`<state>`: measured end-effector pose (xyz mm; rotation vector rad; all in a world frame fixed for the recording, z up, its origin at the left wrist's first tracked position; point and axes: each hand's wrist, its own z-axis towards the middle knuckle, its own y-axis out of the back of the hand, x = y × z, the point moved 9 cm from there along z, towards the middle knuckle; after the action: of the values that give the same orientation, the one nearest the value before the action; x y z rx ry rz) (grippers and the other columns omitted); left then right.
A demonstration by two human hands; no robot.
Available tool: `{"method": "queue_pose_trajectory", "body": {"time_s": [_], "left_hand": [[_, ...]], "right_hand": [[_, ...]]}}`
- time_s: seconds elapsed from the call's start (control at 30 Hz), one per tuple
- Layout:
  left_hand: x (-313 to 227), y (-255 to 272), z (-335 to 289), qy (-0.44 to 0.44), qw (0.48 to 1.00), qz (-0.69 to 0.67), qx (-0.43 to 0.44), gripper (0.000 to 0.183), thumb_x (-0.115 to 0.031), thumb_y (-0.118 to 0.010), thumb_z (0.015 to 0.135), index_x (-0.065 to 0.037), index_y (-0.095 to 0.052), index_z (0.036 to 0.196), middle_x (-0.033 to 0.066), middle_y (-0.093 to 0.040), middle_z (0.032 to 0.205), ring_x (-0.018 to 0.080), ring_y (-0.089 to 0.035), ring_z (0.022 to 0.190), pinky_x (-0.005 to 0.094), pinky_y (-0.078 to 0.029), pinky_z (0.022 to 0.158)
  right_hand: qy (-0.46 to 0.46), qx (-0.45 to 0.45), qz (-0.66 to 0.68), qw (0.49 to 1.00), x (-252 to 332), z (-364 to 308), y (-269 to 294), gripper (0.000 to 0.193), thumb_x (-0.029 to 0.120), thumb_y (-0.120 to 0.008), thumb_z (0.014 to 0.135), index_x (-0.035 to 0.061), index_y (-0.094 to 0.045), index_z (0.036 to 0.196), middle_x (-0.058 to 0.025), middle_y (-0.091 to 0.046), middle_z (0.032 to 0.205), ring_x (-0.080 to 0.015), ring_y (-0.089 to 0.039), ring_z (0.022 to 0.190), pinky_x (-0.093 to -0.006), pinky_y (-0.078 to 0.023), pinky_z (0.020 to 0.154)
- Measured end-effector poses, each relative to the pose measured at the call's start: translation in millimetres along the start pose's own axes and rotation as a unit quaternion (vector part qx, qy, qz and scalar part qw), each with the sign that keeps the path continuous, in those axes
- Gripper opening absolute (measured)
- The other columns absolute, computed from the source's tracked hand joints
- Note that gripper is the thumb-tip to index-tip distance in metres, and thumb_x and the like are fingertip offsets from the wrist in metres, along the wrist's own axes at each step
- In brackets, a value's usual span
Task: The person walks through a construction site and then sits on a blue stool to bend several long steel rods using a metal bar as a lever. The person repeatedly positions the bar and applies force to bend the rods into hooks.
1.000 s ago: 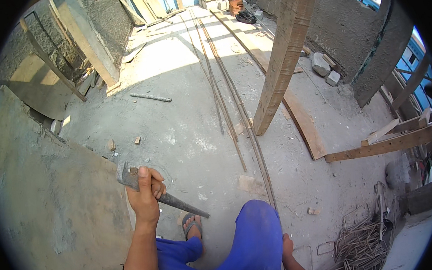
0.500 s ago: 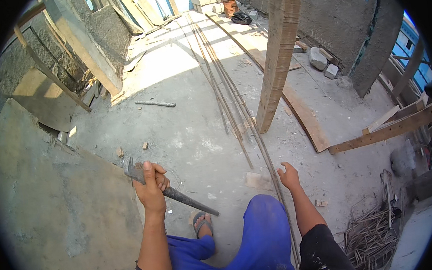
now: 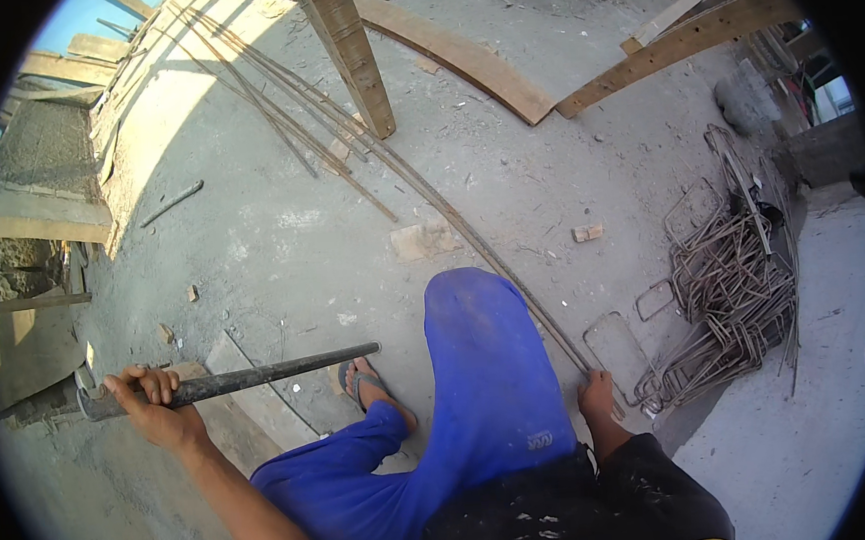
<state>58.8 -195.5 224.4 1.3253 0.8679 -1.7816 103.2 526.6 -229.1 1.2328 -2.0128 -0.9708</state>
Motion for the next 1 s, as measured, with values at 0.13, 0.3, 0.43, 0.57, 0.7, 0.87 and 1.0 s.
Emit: {"method": "queue_pose_trajectory", "body": {"time_s": [0.13,0.3,0.43,0.57,0.7,0.87,1.0], "left_hand": [[-1,-1,-1,-0.005,1.000,-0.001,0.000,0.048,-0.048,-0.047,0.108,-0.009,-0.059,0.083,-0.0049,-0.030,0.061,0.0067,-0.029,0.055,0.0249,-0.031,0.055],[-1,0,-1,0.013,1.000,0.004,-0.015,0.047,-0.047,-0.047,0.109,-0.009,-0.059,0.084,-0.0058,-0.030,0.062,0.0058,-0.029,0.056,0.0245,-0.032,0.057],[-1,-2,-1,0.001,1.000,0.009,0.006,0.047,-0.048,-0.047,0.108,-0.009,-0.059,0.083,-0.0060,-0.031,0.061,0.0056,-0.029,0.056,0.0248,-0.032,0.055],[5,5,1,0.013,1.000,-0.021,-0.018,0.048,-0.050,-0.050,0.107,-0.010,-0.058,0.083,-0.0065,-0.033,0.059,0.0061,-0.030,0.054,0.0269,-0.033,0.054],[3,4,-2,0.022,0.999,-0.035,-0.020,0.048,-0.048,-0.050,0.107,-0.008,-0.056,0.081,-0.0059,-0.033,0.057,0.0061,-0.032,0.051,0.0268,-0.034,0.052],[-2,0,-7,0.035,0.999,-0.009,-0.034,0.049,-0.045,-0.052,0.106,-0.006,-0.056,0.078,-0.0053,-0.036,0.056,0.0063,-0.034,0.048,0.0262,-0.035,0.049],[-3,-16,-14,0.051,0.999,-0.002,-0.008,0.052,-0.045,-0.054,0.106,-0.002,-0.058,0.077,-0.0044,-0.038,0.055,0.0064,-0.036,0.049,0.0256,-0.035,0.049]], "right_hand": [[-0.049,-0.003,-0.005,0.999,7,0,6,0.048,0.025,-0.074,0.088,0.0062,-0.052,0.127,-0.0182,-0.052,0.129,-0.0391,-0.054,0.122,-0.0481,-0.050,0.099],[-0.052,-0.026,-0.020,0.998,8,-5,4,0.048,0.026,-0.074,0.087,0.0061,-0.051,0.124,-0.0181,-0.055,0.127,-0.0381,-0.055,0.122,-0.0480,-0.051,0.097],[-0.037,0.064,-0.057,0.996,11,-5,-23,0.039,0.026,-0.068,0.090,0.0068,-0.056,0.122,-0.0167,-0.057,0.128,-0.0363,-0.054,0.123,-0.0487,-0.050,0.099],[-0.033,0.094,-0.093,0.991,12,-9,-37,0.030,0.027,-0.053,0.098,0.0085,-0.059,0.122,-0.0144,-0.057,0.130,-0.0333,-0.051,0.128,-0.0486,-0.049,0.100],[0.000,0.092,-0.007,0.996,-6,-18,-31,0.033,0.031,-0.057,0.095,0.0013,-0.054,0.109,-0.0282,-0.069,0.100,-0.0481,-0.066,0.098,-0.0577,-0.048,0.085],[0.159,-0.031,0.056,0.985,5,-14,19,0.019,0.020,-0.065,0.091,0.0046,-0.061,0.101,-0.0243,-0.070,0.087,-0.0482,-0.068,0.084,-0.0549,-0.052,0.074],[0.247,-0.045,0.040,0.967,128,28,72,0.020,0.022,-0.069,0.090,0.0048,-0.065,0.098,-0.0219,-0.072,0.085,-0.0448,-0.069,0.082,-0.0523,-0.053,0.075]]}}
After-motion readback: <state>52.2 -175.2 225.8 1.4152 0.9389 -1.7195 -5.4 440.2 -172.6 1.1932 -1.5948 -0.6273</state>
